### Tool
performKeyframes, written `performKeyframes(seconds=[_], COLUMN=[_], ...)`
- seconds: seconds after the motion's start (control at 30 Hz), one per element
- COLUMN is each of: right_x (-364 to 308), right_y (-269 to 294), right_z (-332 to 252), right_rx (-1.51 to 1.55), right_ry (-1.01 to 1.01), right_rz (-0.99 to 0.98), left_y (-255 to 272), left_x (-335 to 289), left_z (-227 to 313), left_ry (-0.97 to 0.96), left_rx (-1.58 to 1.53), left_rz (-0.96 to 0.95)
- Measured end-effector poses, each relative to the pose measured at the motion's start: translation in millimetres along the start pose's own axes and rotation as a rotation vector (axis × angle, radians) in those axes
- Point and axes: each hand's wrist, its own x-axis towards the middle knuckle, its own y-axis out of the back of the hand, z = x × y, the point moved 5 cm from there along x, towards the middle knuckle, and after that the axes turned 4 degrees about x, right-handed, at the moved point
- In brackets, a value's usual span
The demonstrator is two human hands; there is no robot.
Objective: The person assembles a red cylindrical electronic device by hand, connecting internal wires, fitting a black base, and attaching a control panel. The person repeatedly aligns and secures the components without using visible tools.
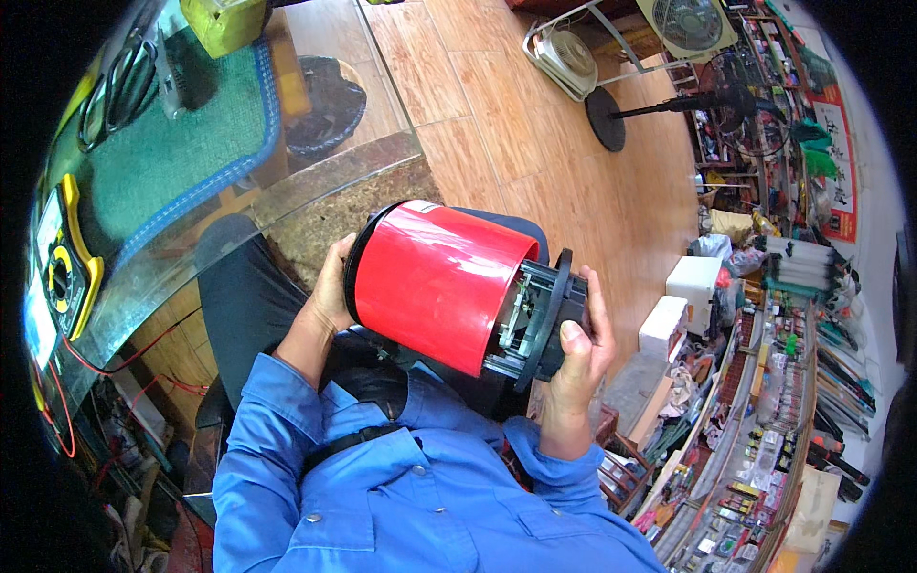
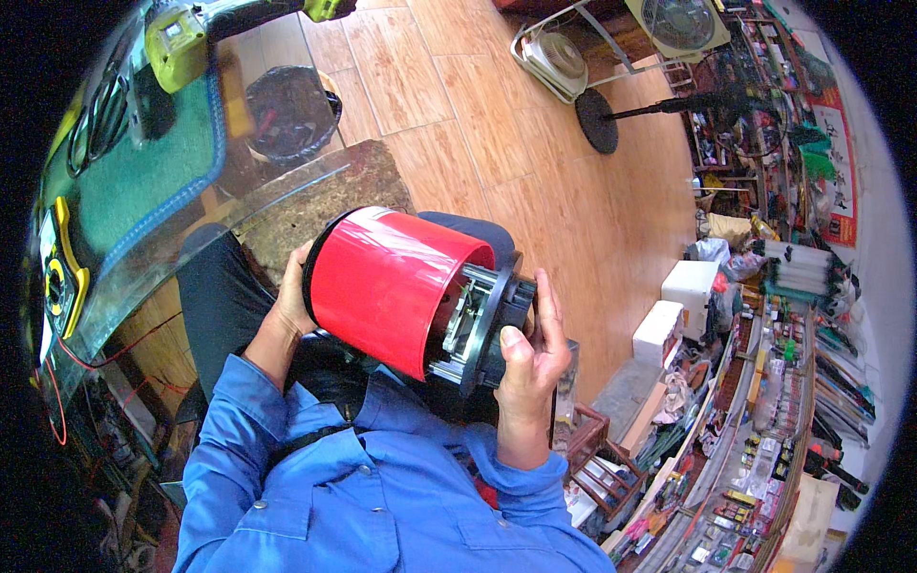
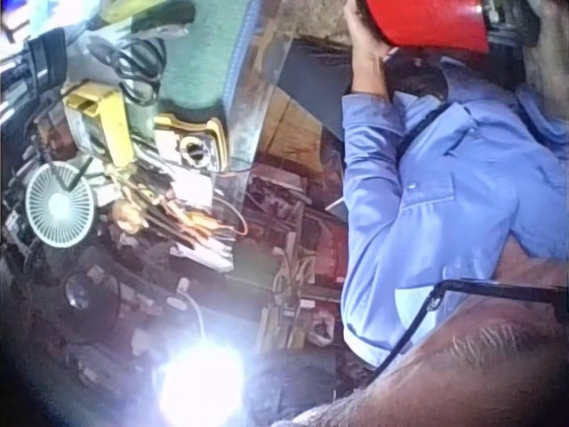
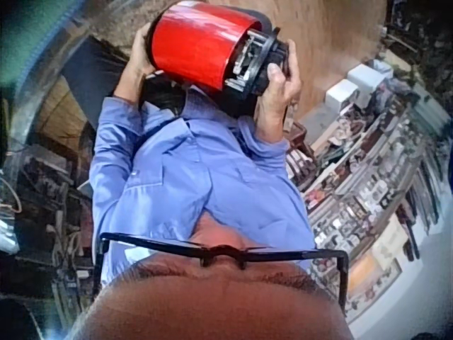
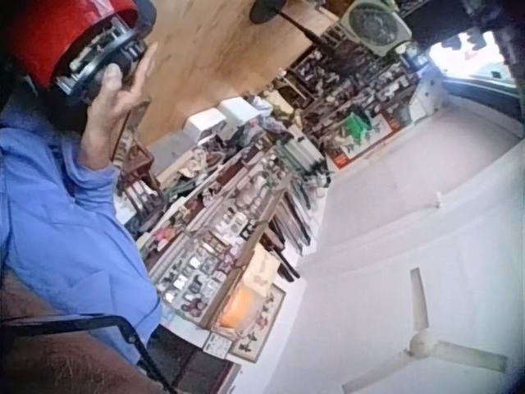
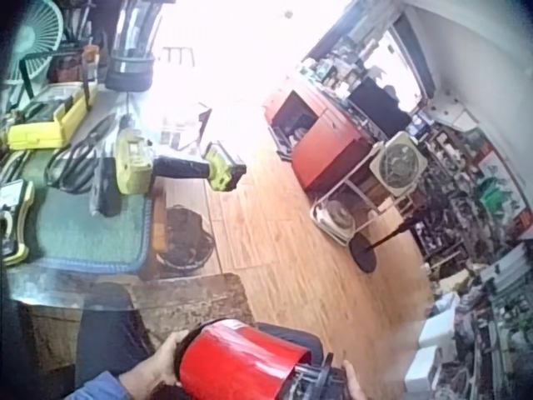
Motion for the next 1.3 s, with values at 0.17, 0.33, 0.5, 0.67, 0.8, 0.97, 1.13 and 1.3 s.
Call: performKeyframes(seconds=[0.17,0.33,0.5,0.67,0.8,0.97,1.13,1.3], right_x=[0,6,1,-4,-7,-5,-5,-5], right_y=[-7,0,-3,14,9,4,3,8], right_z=[-19,-14,-20,2,2,7,1,5], right_rx=[-0.185,-0.234,-0.157,-0.103,-0.128,-0.087,-0.108,-0.114], right_ry=[0.117,0.124,-0.048,0.041,0.045,0.029,-0.025,-0.051], right_rz=[-0.115,-0.235,-0.401,-0.347,-0.212,-0.164,-0.163,-0.169], left_y=[-1,0,8,11,3,7,6,7], left_x=[-2,0,4,6,4,7,2,4], left_z=[2,2,-1,-2,-1,-2,-3,-2], left_ry=[0.003,0.02,-0.007,-0.014,0.008,0.038,0.067,0.032], left_rx=[-0.038,-0.039,-0.049,-0.031,-0.036,-0.056,-0.073,-0.066], left_rz=[0.028,0.037,0.014,-0.012,-0.016,-0.008,-0.015,-0.005])
